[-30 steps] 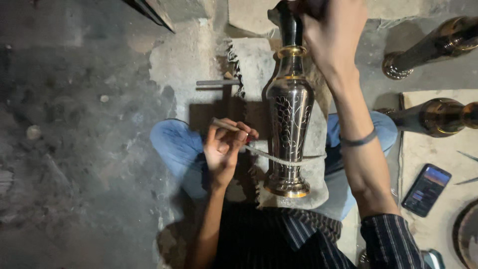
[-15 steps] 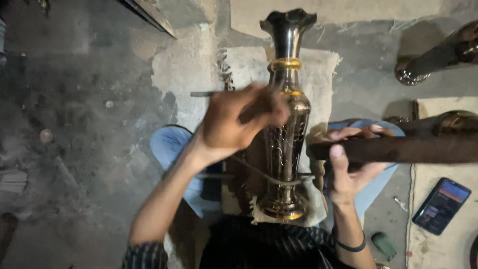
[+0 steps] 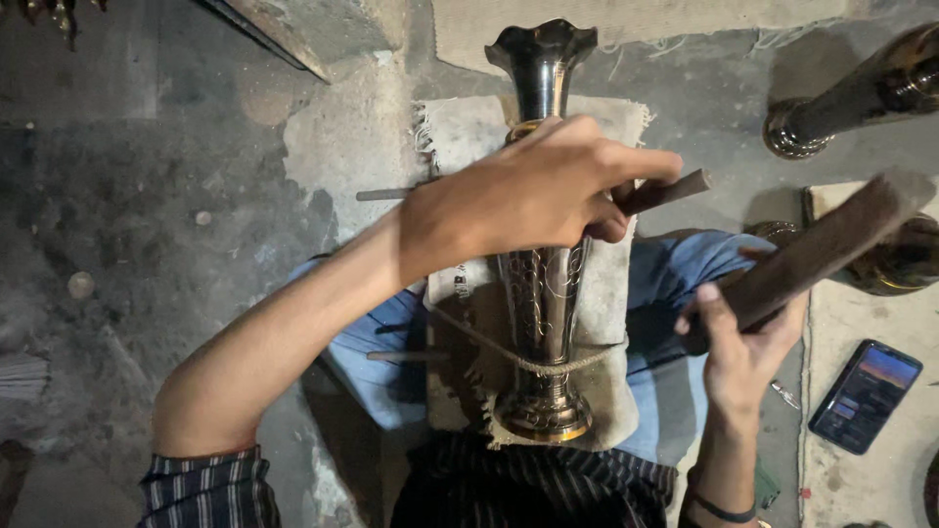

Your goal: The person sits cross-legged on the floor with a brass vase held upright against a cloth pad. They hold a chisel against the vase's etched surface and repeatedly strike it with a wooden mallet, repositioning the chisel around the pattern to chase the decoration.

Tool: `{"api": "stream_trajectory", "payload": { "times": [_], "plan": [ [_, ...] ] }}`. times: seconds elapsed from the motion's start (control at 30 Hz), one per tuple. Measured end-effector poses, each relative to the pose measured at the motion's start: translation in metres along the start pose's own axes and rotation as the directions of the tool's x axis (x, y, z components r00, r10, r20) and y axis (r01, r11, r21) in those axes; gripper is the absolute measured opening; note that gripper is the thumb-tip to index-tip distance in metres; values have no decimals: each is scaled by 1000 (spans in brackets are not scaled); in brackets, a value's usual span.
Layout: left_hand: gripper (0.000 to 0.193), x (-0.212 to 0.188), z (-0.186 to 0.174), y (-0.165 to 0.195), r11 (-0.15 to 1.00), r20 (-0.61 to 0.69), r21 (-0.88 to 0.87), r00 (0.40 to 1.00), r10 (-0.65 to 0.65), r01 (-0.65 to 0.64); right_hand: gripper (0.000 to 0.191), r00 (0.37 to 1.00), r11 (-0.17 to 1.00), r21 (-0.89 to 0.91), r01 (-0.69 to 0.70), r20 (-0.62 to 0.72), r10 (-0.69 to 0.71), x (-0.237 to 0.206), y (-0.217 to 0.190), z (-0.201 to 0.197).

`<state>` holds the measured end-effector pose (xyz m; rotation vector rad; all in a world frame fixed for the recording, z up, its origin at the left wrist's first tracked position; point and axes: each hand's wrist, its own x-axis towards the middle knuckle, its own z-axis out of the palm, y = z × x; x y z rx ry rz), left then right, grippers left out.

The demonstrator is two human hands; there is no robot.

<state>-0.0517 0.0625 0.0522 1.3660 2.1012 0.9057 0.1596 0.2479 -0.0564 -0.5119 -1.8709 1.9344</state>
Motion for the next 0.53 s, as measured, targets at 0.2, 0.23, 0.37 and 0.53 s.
{"api": "stream_trajectory", "payload": {
  "times": [0.2, 0.23, 0.37, 0.53],
  "plan": [
    [57, -3, 9, -5, 987, -158, 45, 975, 157, -152, 53, 991, 944, -303, 130, 45, -123, 27, -7, -20],
    [58, -3, 9, -5, 991, -143, 45, 981, 130, -125, 56, 981, 894, -405, 192, 84, -173, 31, -9, -22],
    [51, 5, 13, -5, 991, -68, 110, 994, 81, -73, 65, 973, 851, -472, 232, 109, -205, 39, -24, -25],
    [48, 8, 15, -7, 975, -63, 170, 986, 152, -140, 84, 965, 928, -265, 262, 105, -242, 36, -48, 4]
  ]
}}
